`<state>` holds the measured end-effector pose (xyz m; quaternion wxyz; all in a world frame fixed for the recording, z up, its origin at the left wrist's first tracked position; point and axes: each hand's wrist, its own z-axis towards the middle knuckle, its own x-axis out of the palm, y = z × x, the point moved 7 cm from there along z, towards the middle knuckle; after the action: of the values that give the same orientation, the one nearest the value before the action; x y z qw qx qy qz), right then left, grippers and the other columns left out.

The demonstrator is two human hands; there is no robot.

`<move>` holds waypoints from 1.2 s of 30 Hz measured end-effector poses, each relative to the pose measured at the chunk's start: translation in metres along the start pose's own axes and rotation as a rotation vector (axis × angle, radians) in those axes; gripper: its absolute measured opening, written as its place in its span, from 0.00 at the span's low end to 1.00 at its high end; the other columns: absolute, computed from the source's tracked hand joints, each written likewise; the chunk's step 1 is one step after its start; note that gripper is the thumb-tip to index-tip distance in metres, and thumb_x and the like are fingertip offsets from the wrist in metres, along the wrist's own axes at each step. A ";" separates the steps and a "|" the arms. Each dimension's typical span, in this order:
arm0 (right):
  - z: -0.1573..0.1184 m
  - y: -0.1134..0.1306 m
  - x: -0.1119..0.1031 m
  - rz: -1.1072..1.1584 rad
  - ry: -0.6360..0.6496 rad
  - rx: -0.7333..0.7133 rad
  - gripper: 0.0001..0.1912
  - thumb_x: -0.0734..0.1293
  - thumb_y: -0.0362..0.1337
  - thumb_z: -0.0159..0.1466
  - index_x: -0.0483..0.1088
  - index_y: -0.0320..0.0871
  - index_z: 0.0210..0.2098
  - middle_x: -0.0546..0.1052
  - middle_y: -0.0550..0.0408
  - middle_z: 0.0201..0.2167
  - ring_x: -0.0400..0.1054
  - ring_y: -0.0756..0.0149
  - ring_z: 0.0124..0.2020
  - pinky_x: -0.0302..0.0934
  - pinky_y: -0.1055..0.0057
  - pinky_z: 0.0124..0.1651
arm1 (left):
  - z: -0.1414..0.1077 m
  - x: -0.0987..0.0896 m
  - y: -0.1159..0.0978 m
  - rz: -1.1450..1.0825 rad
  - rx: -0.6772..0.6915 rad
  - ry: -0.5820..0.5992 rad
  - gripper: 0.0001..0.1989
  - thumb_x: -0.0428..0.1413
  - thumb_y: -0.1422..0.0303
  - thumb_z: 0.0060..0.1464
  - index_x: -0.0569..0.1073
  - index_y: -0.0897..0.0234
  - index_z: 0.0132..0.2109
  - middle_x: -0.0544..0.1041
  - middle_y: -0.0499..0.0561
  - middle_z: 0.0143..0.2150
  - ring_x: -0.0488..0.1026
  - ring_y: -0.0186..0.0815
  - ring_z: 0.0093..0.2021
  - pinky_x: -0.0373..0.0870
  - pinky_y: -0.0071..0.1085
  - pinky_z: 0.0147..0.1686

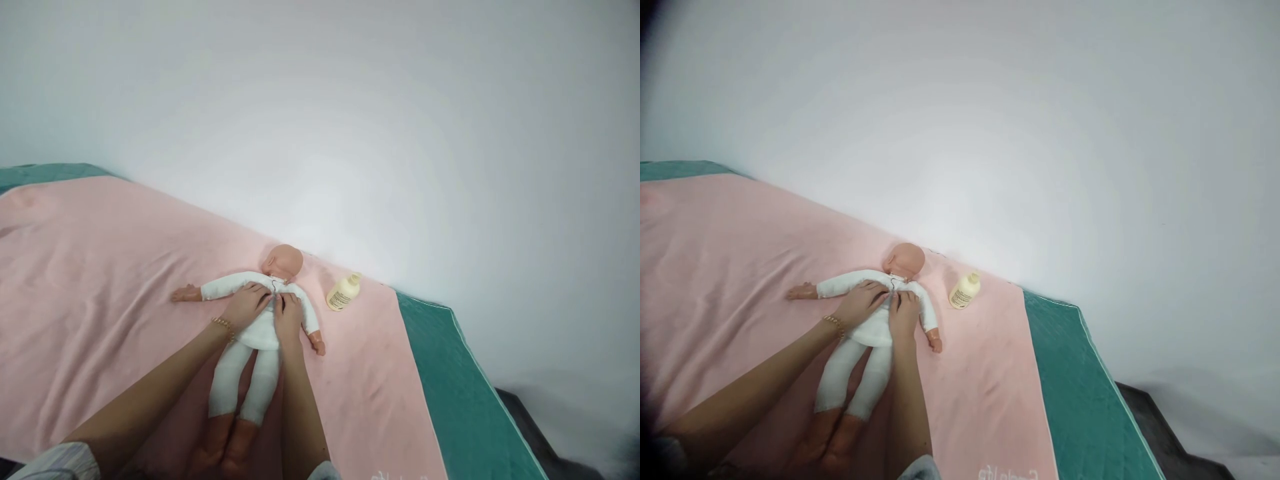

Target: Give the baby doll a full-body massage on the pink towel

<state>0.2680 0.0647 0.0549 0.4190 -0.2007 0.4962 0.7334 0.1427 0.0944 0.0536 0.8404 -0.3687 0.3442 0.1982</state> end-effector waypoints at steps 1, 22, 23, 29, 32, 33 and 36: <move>0.001 0.000 0.000 0.006 0.013 -0.005 0.12 0.58 0.35 0.68 0.74 0.42 0.39 0.76 0.48 0.39 0.67 0.58 0.42 0.57 0.63 0.48 | 0.000 0.000 0.000 0.002 -0.004 -0.004 0.17 0.44 0.61 0.66 0.74 0.64 0.44 0.78 0.55 0.44 0.70 0.44 0.47 0.64 0.43 0.51; 0.004 0.000 0.005 0.079 0.004 -0.035 0.15 0.57 0.36 0.69 0.71 0.40 0.50 0.75 0.47 0.49 0.64 0.57 0.53 0.57 0.61 0.57 | -0.002 0.007 0.005 0.046 -0.050 -0.019 0.17 0.46 0.61 0.64 0.71 0.65 0.51 0.74 0.58 0.53 0.67 0.48 0.53 0.61 0.46 0.54; 0.003 0.000 0.005 0.076 0.003 -0.041 0.17 0.57 0.37 0.69 0.70 0.40 0.52 0.74 0.46 0.51 0.63 0.57 0.55 0.56 0.60 0.59 | -0.002 0.007 0.005 0.046 -0.054 -0.024 0.17 0.46 0.61 0.64 0.70 0.65 0.52 0.73 0.58 0.54 0.67 0.48 0.53 0.61 0.46 0.54; 0.003 -0.001 0.011 0.024 0.057 -0.052 0.19 0.55 0.38 0.70 0.68 0.41 0.56 0.73 0.47 0.54 0.61 0.57 0.58 0.54 0.59 0.61 | -0.002 0.011 0.009 0.043 -0.066 -0.018 0.18 0.45 0.60 0.64 0.70 0.65 0.53 0.75 0.58 0.52 0.67 0.48 0.52 0.62 0.46 0.53; 0.005 -0.002 0.013 0.002 0.070 -0.038 0.19 0.56 0.37 0.70 0.69 0.41 0.56 0.74 0.47 0.53 0.62 0.57 0.57 0.55 0.58 0.61 | -0.001 0.012 0.010 0.043 -0.073 -0.018 0.17 0.46 0.60 0.63 0.70 0.65 0.52 0.76 0.58 0.51 0.68 0.48 0.51 0.63 0.46 0.53; 0.004 -0.002 0.013 0.001 0.067 -0.039 0.19 0.56 0.37 0.70 0.69 0.41 0.55 0.74 0.47 0.53 0.62 0.57 0.57 0.55 0.58 0.61 | -0.001 0.012 0.010 0.042 -0.075 -0.020 0.18 0.46 0.60 0.63 0.70 0.65 0.52 0.76 0.58 0.51 0.68 0.48 0.51 0.63 0.47 0.53; 0.001 0.000 0.008 0.031 0.033 -0.056 0.20 0.56 0.38 0.70 0.67 0.40 0.57 0.73 0.46 0.55 0.62 0.57 0.58 0.55 0.58 0.62 | -0.004 0.008 0.007 0.034 -0.069 -0.035 0.18 0.45 0.62 0.63 0.69 0.66 0.54 0.75 0.58 0.54 0.67 0.48 0.54 0.62 0.47 0.55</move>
<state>0.2638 0.0688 0.0495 0.3937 -0.2170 0.4853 0.7500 0.1425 0.0963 0.0429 0.8295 -0.3880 0.3287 0.2308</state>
